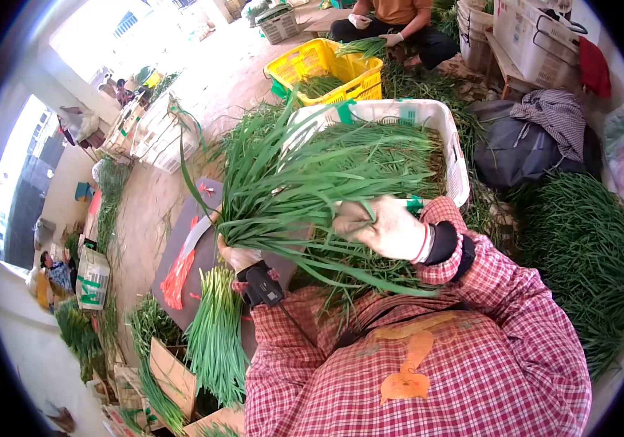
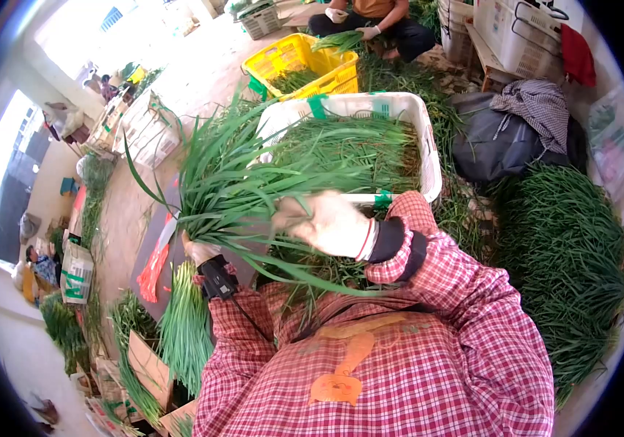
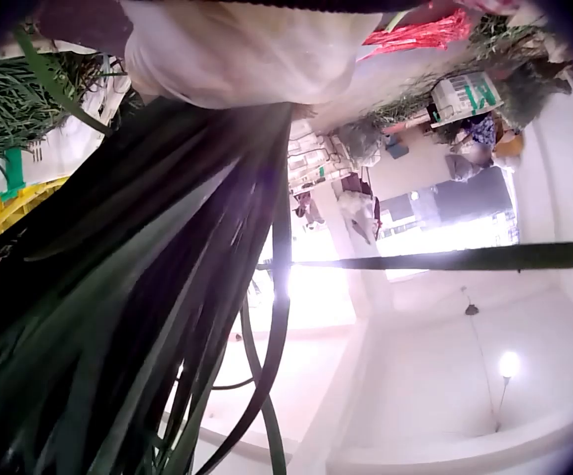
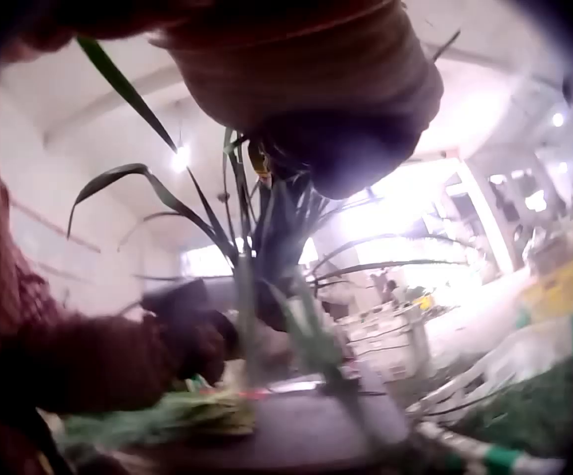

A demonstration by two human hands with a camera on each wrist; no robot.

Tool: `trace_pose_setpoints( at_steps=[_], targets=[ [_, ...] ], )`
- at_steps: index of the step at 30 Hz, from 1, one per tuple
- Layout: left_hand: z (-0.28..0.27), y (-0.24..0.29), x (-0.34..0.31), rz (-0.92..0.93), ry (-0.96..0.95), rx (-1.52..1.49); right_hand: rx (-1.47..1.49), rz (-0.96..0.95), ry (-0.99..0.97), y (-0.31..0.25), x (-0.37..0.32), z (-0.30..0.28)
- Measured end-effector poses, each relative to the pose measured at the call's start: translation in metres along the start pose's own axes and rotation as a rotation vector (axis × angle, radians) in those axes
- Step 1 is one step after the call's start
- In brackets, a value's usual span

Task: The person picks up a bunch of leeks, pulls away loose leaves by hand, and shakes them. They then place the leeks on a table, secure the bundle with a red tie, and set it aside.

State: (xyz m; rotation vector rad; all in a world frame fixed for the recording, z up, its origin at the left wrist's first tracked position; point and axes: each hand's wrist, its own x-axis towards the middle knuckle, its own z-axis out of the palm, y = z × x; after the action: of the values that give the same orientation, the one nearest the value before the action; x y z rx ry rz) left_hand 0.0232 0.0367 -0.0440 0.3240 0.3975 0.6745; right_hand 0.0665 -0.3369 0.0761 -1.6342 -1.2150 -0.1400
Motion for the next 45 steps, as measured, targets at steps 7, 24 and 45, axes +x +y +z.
trace_pose_setpoints(
  at_steps=[7, 24, 45],
  targets=[
    [-0.002, 0.010, -0.002, 0.404, -0.445, 0.692, 0.664, 0.105, -0.938, -0.079, -0.031, -0.071],
    [0.093, 0.052, -0.064, 0.181, -1.246, -0.466, 0.024, 0.361, -0.117, -0.022, -0.041, -0.070],
    [0.104, 0.050, -0.083, 0.181, -1.242, -0.481, 0.132, 0.443, -0.366, 0.003, 0.004, -0.047]
  ],
)
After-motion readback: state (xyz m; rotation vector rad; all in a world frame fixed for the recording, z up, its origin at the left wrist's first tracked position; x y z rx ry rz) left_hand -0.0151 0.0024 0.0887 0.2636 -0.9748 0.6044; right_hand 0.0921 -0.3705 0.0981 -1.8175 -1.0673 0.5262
